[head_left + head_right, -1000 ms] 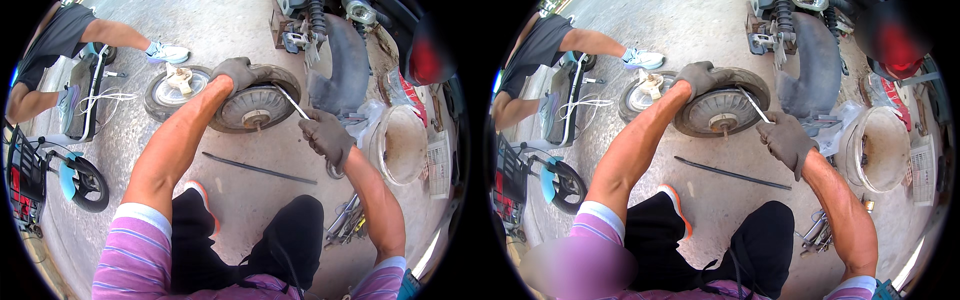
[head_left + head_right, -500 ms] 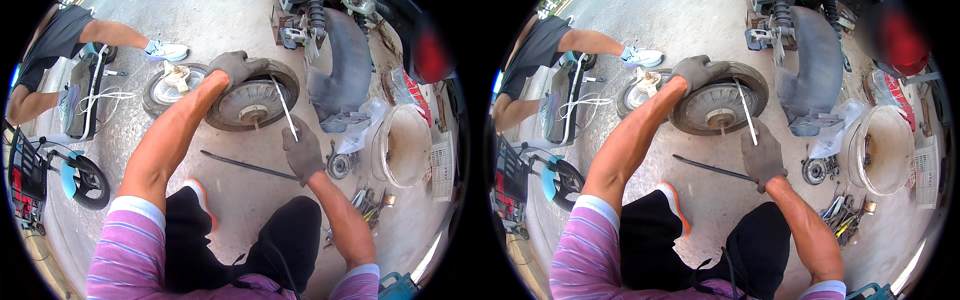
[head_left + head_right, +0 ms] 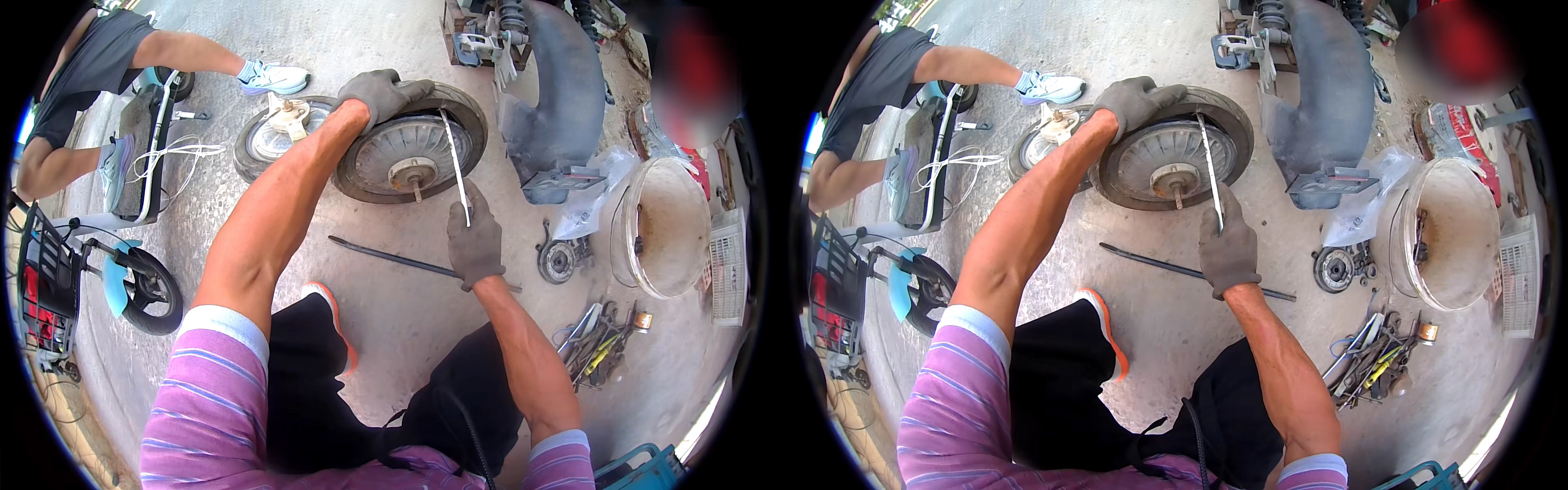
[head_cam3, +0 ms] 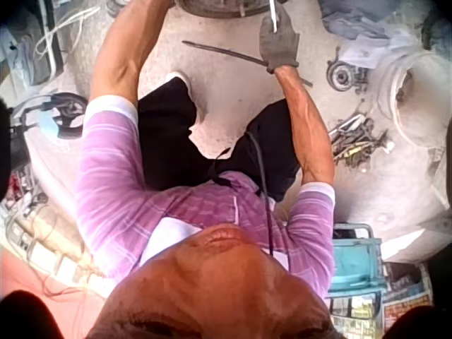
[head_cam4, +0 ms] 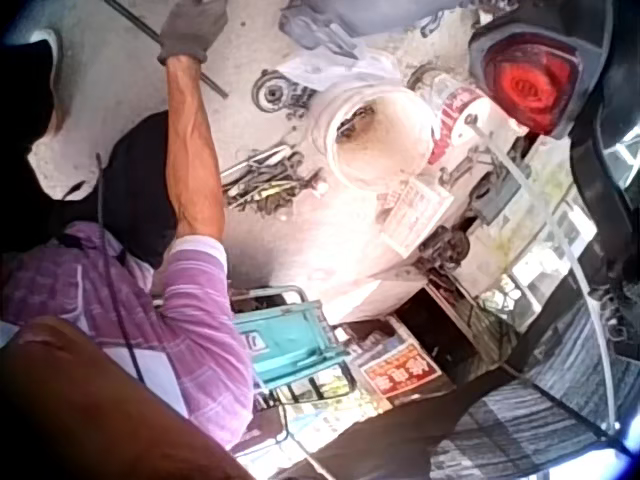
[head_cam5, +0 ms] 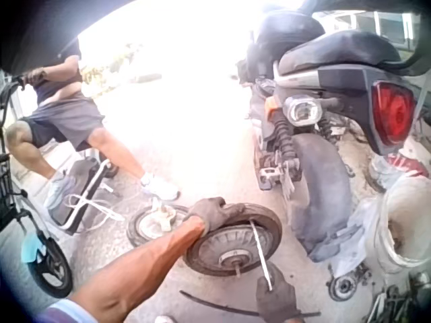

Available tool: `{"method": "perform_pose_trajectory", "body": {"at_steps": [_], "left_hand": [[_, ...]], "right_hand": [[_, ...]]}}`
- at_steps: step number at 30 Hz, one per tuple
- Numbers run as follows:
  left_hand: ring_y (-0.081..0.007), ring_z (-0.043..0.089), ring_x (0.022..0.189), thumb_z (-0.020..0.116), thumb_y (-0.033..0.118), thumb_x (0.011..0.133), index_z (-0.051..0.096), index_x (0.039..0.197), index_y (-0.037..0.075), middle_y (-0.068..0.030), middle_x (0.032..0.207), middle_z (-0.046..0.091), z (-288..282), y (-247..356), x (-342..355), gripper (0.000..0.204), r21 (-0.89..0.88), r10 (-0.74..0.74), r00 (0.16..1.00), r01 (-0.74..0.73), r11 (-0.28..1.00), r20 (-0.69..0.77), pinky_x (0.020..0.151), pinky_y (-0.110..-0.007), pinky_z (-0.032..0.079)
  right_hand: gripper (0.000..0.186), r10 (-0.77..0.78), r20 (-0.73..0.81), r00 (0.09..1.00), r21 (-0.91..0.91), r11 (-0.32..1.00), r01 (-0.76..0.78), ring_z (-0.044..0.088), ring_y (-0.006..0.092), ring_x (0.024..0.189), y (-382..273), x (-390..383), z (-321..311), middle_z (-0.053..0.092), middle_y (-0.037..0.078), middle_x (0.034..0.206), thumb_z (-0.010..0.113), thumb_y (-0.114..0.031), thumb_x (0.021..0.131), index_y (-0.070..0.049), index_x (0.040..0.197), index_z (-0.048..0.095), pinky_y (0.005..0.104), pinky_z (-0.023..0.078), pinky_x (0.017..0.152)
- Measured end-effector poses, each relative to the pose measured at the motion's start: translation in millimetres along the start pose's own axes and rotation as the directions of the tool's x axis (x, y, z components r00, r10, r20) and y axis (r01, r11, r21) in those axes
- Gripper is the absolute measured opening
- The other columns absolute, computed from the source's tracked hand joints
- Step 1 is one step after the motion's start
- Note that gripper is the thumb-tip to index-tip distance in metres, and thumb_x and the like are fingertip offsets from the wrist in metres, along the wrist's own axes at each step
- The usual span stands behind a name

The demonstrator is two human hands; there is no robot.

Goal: The person selects tools from a bucket and uses a screwdriver and tire levers to remove a scooter tire from its rim. They pry the tire bead over the rim edge and work around the circumference to detach the tire.

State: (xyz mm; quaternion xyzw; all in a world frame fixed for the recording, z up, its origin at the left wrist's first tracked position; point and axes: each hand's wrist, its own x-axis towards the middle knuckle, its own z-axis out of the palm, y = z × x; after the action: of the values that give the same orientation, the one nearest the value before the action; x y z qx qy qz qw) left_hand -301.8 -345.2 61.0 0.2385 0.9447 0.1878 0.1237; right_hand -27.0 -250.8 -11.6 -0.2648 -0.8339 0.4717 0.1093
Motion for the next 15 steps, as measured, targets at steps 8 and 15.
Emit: {"method": "perform_pose_trajectory", "body": {"at_steps": [8,15], "left_hand": [[-0.0410,0.069,0.122,0.057,0.083,0.087,0.075,0.127,0.001,-0.0273,0.127,0.073,-8,-6,-9,0.094,0.017,-0.013,0.998,0.012,1.000,0.055,0.107,-0.046,0.051],[-0.0411,0.071,0.121,0.060,0.081,0.090,0.070,0.135,-0.002,-0.0294,0.126,0.073,1,-2,-1,0.095,-0.037,-0.008,0.999,0.009,0.999,0.036,0.106,-0.043,0.054]], "right_hand": [[0.048,0.043,0.119,0.992,-0.029,0.999,-0.039,0.071,0.0383,0.095,-20,8,-31,0.072,0.024,0.103,0.057,-0.024,0.105,-0.009,0.151,0.055,0.0479,0.056,0.088],[0.050,-0.030,-0.068,0.997,0.042,0.999,0.032,0.070,0.0225,0.069,20,-4,19,0.068,0.014,0.076,0.058,-0.021,0.105,-0.009,0.154,0.055,0.0415,0.056,0.071]]}}
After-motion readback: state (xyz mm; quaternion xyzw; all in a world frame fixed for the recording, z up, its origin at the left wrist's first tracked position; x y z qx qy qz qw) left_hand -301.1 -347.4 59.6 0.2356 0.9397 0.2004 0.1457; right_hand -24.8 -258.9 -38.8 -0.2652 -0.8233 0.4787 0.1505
